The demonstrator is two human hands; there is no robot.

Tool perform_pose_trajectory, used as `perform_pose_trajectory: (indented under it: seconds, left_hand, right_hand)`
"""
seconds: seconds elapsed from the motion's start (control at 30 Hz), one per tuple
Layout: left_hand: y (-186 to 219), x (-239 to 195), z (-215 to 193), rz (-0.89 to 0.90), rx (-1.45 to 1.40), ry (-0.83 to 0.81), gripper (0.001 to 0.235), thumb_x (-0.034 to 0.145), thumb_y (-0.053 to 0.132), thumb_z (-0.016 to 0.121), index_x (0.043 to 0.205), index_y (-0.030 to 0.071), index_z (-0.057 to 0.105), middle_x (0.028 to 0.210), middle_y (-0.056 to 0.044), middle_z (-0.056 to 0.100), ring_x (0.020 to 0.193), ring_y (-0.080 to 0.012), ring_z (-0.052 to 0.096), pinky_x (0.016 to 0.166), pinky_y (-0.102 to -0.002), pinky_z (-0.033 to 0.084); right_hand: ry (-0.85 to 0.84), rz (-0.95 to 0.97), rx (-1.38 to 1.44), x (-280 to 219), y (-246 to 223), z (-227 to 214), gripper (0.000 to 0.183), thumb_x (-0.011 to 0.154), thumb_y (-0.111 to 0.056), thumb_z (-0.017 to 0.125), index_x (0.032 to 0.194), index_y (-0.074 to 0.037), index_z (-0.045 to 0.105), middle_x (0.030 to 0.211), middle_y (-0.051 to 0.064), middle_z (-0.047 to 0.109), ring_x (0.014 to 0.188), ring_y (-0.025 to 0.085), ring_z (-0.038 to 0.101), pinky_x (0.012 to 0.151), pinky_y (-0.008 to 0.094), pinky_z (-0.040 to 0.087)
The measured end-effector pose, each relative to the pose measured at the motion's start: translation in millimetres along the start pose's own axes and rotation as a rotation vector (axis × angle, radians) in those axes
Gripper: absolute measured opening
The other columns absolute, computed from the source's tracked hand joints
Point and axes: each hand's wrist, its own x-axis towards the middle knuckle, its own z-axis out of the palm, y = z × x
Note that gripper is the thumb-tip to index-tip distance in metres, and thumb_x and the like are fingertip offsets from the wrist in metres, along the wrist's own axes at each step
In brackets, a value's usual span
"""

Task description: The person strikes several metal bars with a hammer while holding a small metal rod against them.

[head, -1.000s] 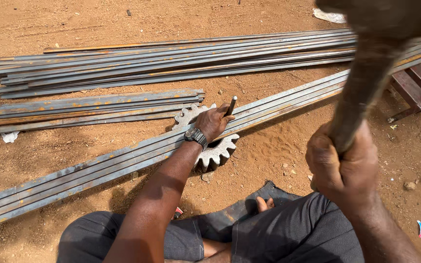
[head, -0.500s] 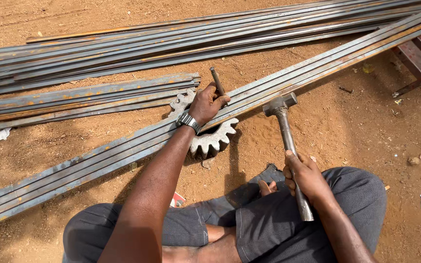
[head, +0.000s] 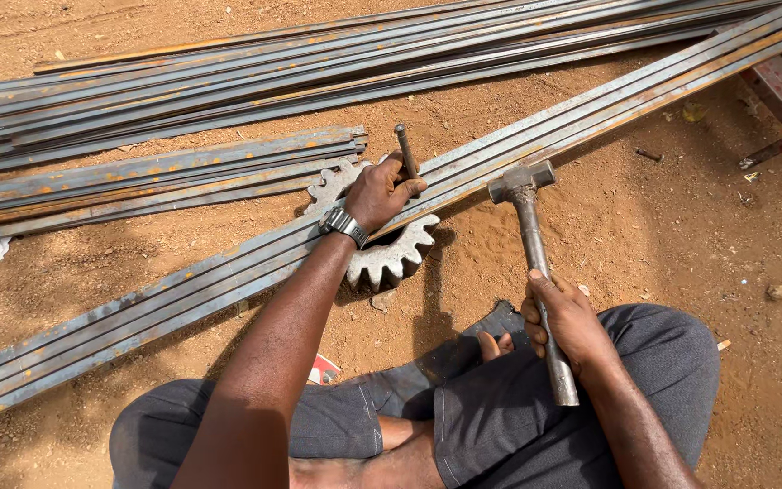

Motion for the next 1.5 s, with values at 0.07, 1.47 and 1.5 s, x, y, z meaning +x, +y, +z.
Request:
perform_pose_trajectory:
  seconds: [0.07, 1.47, 1.5]
  left_hand:
    - [0, 0, 0, 0.009, 0.007, 0.005, 0.034, 0.091, 0.041, 0.074, 0.101, 0.008, 0.072, 0.081, -0.006, 0.08, 0.07, -0.016, 0.076, 0.066, -0.035, 0.06]
    - [-4, -3, 0, 0.05, -0.095, -0.081, 0.032, 0.093, 0.036, 0.076, 0.099, 0.005, 0.068, 0.079, -0.008, 0.075, 0.068, -0.0166, 0.072, 0.063, -0.034, 0.056]
    - [-3, -4, -2, 0.072, -0.088, -0.077, 0.032, 0.092, 0.036, 0.077, 0.099, 0.005, 0.069, 0.08, -0.009, 0.075, 0.069, -0.0169, 0.072, 0.063, -0.035, 0.057]
  right_hand:
    - [-0.003, -0.003, 0.002, -1, -1, 1, 0.032, 0.104, -0.041, 0.049, 0.092, -0.011, 0.048, 0.066, -0.001, 0.047, 0.044, 0.008, 0.042, 0.035, 0.026, 0.039]
    - [0.067, 0.056, -0.002, -2, 18, -3, 0.034, 0.104, -0.041, 0.048, 0.091, -0.01, 0.05, 0.066, 0.0, 0.047, 0.045, 0.01, 0.044, 0.038, 0.029, 0.04]
    - [0.056, 0.055, 0.047, 1, 17, -2, 0.033, 0.104, -0.041, 0.049, 0.091, -0.011, 0.05, 0.066, 0.0, 0.047, 0.044, 0.01, 0.043, 0.037, 0.028, 0.04]
